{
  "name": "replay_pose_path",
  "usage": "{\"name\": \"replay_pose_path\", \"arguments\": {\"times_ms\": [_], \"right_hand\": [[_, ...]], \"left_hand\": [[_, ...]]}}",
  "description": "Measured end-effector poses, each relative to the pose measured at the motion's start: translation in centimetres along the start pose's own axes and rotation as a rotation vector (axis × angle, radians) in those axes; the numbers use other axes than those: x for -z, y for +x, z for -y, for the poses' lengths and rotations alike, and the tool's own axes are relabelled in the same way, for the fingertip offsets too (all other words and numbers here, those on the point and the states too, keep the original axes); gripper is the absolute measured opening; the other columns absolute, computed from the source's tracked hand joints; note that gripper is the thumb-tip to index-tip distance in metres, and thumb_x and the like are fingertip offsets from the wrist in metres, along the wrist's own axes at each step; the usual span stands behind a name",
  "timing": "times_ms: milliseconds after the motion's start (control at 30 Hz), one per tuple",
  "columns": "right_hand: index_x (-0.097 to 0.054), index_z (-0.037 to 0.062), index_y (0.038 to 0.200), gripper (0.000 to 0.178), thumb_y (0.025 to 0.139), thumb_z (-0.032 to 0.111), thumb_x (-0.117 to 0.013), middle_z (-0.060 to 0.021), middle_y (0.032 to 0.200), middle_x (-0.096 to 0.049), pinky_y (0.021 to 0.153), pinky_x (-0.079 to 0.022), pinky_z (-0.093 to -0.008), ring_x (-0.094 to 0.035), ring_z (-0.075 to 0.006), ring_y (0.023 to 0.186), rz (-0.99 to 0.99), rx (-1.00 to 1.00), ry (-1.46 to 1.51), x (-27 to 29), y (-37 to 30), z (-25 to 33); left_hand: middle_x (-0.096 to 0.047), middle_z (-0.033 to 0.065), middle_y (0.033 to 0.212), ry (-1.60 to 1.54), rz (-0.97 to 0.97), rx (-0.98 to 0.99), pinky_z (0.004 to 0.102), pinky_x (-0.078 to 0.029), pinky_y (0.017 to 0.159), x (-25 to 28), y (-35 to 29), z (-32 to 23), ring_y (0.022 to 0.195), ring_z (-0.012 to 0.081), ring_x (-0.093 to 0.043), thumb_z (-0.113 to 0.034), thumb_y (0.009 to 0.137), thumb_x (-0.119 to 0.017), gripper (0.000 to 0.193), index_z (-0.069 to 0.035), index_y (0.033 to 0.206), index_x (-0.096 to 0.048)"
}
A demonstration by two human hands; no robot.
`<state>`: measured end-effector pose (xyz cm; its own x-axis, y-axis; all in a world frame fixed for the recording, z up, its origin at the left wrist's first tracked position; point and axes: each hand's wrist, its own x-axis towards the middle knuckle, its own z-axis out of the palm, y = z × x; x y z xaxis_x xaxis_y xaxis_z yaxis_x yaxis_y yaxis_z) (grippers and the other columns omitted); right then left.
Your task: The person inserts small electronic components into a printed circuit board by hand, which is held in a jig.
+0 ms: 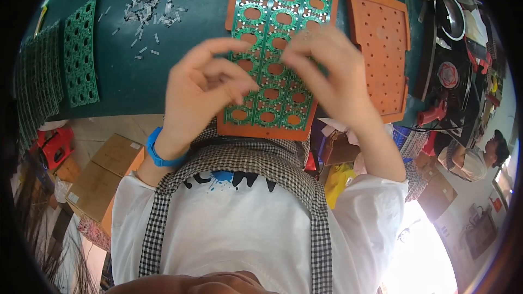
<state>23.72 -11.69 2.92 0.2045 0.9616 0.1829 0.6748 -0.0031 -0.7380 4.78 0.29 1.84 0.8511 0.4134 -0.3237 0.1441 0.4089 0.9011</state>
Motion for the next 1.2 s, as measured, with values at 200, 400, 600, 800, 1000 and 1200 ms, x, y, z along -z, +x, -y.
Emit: {"name": "replay_pose_path", "arguments": {"times_ms": [200, 400, 600, 800, 1000, 1200], "right_hand": [[-0.06, 0.0014, 0.089, 0.008, 0.082, 0.002, -0.063, -0.0102, 0.089, -0.057, 0.077, -0.047, -0.0376, -0.057, -0.0297, 0.088, 0.051, 0.074, -0.261, -0.3, 2.0, -2.4], [-0.06, 0.0018, 0.091, 0.011, 0.082, 0.004, -0.064, -0.0107, 0.089, -0.057, 0.077, -0.047, -0.0386, -0.056, -0.0301, 0.089, 0.082, 0.105, -0.285, -0.4, 2.4, -2.6], [-0.061, 0.0044, 0.089, 0.014, 0.078, 0.007, -0.069, -0.0075, 0.086, -0.059, 0.073, -0.048, -0.0368, -0.059, -0.0262, 0.083, 0.016, 0.165, -0.394, -0.7, 1.7, -2.6], [-0.066, 0.0074, 0.089, 0.021, 0.07, 0.011, -0.073, -0.003, 0.086, -0.063, 0.065, -0.048, -0.0328, -0.061, -0.0211, 0.078, -0.049, 0.282, -0.548, -1.0, 1.4, -1.2], [-0.069, 0.0059, 0.094, 0.029, 0.066, 0.01, -0.076, -0.0043, 0.085, -0.064, 0.063, -0.047, -0.0306, -0.062, -0.0212, 0.077, -0.076, 0.385, -0.178, -1.6, 0.6, 0.1], [-0.065, 0.0026, 0.086, 0.007, 0.079, 0.002, -0.067, -0.0081, 0.086, -0.064, 0.071, -0.049, -0.0334, -0.061, -0.0252, 0.082, -0.08, 0.147, -0.191, 0.4, 2.4, -1.5]], "left_hand": [[-0.065, 0.0135, 0.099, -0.069, -0.196, -0.159, 0.0241, -0.053, 0.075, 1.7, 1.0, 0.4, 0.086, 0.0178, -0.067, 0.003, 0.092, -0.052, 0.034, 0.003, 0.126, -0.048], [-0.059, 0.014, 0.11, -0.069, -0.207, -0.178, 0.0252, -0.054, 0.08, 1.7, 1.0, 0.7, 0.095, 0.0211, -0.067, 0.005, 0.092, -0.05, 0.035, 0.003, 0.126, -0.047], [-0.057, 0.0092, 0.099, -0.092, -0.152, -0.155, 0.025, -0.055, 0.078, 1.3, 1.0, 0.5, 0.093, 0.0191, -0.067, 0.007, 0.09, -0.051, 0.034, 0.004, 0.125, -0.049], [-0.064, 0.0099, 0.091, -0.135, -0.195, -0.136, 0.0236, -0.054, 0.077, 0.4, 0.8, 0.6, 0.086, 0.0155, -0.066, 0.007, 0.087, -0.058, 0.038, 0.005, 0.123, -0.05], [-0.067, 0.0114, 0.092, -0.204, -0.088, -0.056, 0.0231, -0.053, 0.077, -0.7, 0.9, 0.5, 0.087, 0.014, -0.066, 0.007, 0.085, -0.062, 0.038, 0.004, 0.121, -0.051], [-0.064, 0.008, 0.102, 0.631, -0.293, -0.253, 0.0271, -0.051, 0.07, 0.9, 2.0, -0.9, 0.081, 0.0154, -0.063, 0.001, 0.08, -0.069, 0.038, -0.003, 0.116, -0.06]]}}
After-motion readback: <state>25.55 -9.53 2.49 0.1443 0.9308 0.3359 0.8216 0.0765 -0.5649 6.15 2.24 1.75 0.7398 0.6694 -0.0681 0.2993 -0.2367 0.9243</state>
